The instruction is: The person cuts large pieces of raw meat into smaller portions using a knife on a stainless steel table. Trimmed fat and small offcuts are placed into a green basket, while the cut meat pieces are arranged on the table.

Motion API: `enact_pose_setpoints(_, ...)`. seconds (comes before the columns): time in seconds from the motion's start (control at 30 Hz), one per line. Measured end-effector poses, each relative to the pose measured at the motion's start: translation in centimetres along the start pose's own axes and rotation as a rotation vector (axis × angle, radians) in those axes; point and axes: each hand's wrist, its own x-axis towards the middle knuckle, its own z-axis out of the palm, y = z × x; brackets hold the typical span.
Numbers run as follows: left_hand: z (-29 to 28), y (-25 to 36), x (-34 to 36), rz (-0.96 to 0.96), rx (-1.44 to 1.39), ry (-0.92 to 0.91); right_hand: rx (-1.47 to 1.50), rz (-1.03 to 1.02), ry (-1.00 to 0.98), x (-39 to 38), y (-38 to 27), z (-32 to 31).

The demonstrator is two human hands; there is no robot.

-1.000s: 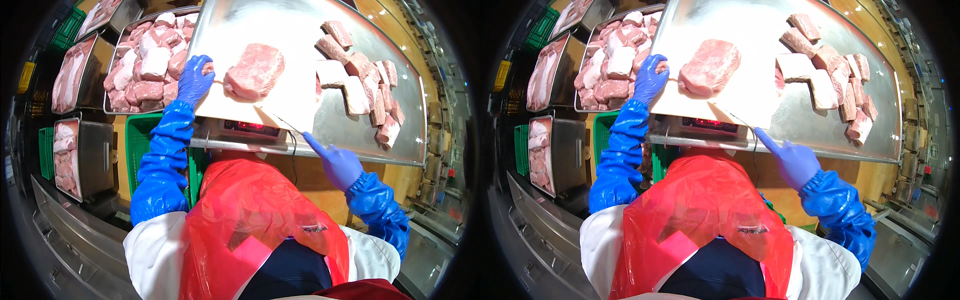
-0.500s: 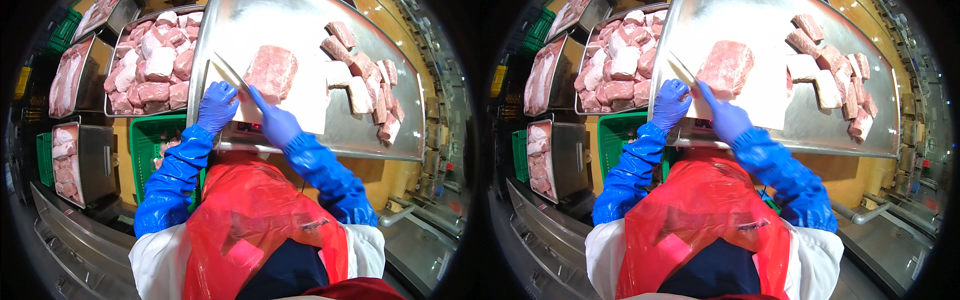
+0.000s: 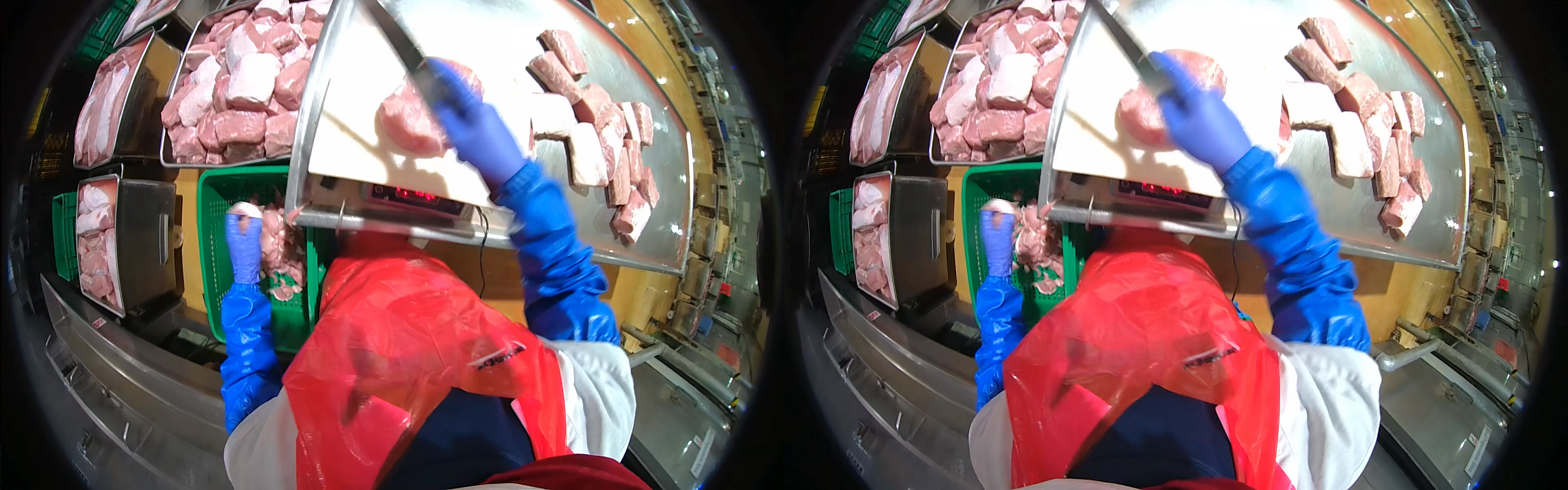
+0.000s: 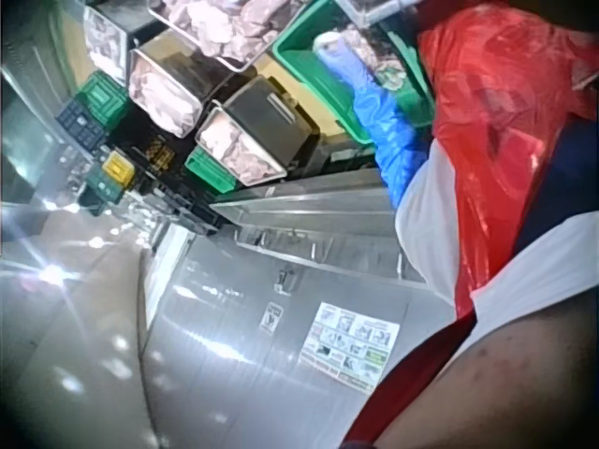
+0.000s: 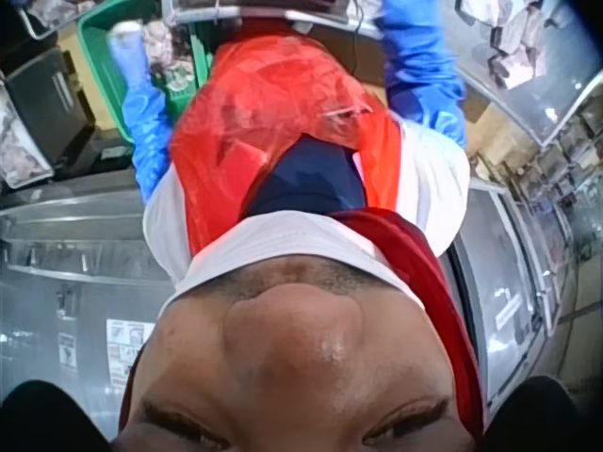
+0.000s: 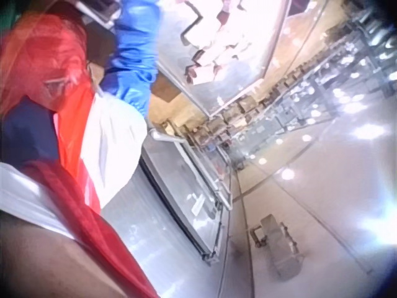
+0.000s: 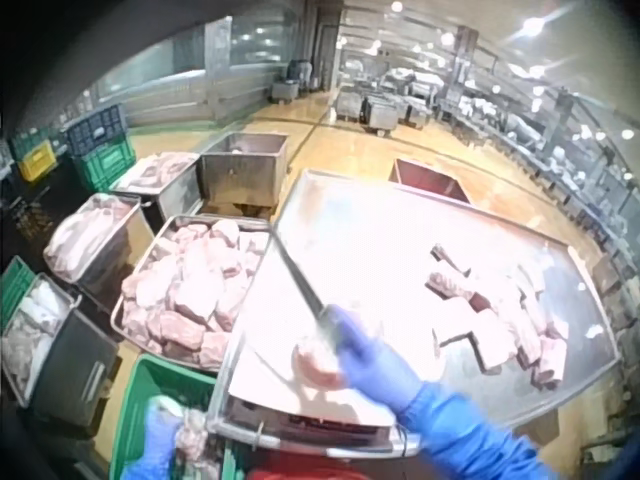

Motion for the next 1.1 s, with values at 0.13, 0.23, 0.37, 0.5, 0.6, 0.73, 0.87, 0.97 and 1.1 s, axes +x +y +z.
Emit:
enact_pose_setpoints(0.13, 2.5, 1.9, -4.3, 0.146, 0.623, -0.102, 0.176, 0.159, 0.025, 5.9, 7.6, -9.4)
enact_pose_setpoints(0.23, 13.6, 14.0, -4.3, 0.534, 0.253, 0.039, 0.510, 0.136, 0.237, 9.2, 13.2, -8.3)
enact_pose_setpoints(0.37, 24.3, 18.8, -1.3, 0.731, 0.250, -0.192, 0.622, 0.193, 0.460, 3.9, 16.2, 0.3)
enact_pose_setpoints(0.5, 19.3, 18.0, 3.5, 0.581, -0.063, -0.121, 0.724, 0.411, 0.340, -3.4, 9.5, -2.1)
enact_pose_setpoints(0.6, 15.4, 14.9, 4.1, 0.431, -0.141, -0.185, 0.848, 0.234, 0.535, -1.9, 9.9, -4.1)
enact_pose_setpoints(0.73, 16.4, 14.7, 2.5, 0.002, -0.855, -0.372, 0.985, 0.268, 0.505, 1.9, 5.1, 8.3)
enact_pose_setpoints(0.87, 11.2, 10.5, 7.0, -0.074, -1.389, -0.369, 0.889, 0.271, 0.072, 3.5, -4.3, 13.2)
enact_pose_setpoints(0.97, 5.1, 2.9, 13.5, 0.251, -1.292, -0.210, 0.731, 0.325, 0.051, 1.4, -6.7, 11.2)
enact_pose_setpoints(1.1, 2.5, 5.5, 22.8, 0.130, -1.407, 0.247, 0.621, 0.314, 0.292, -3.2, -2.8, 5.5)
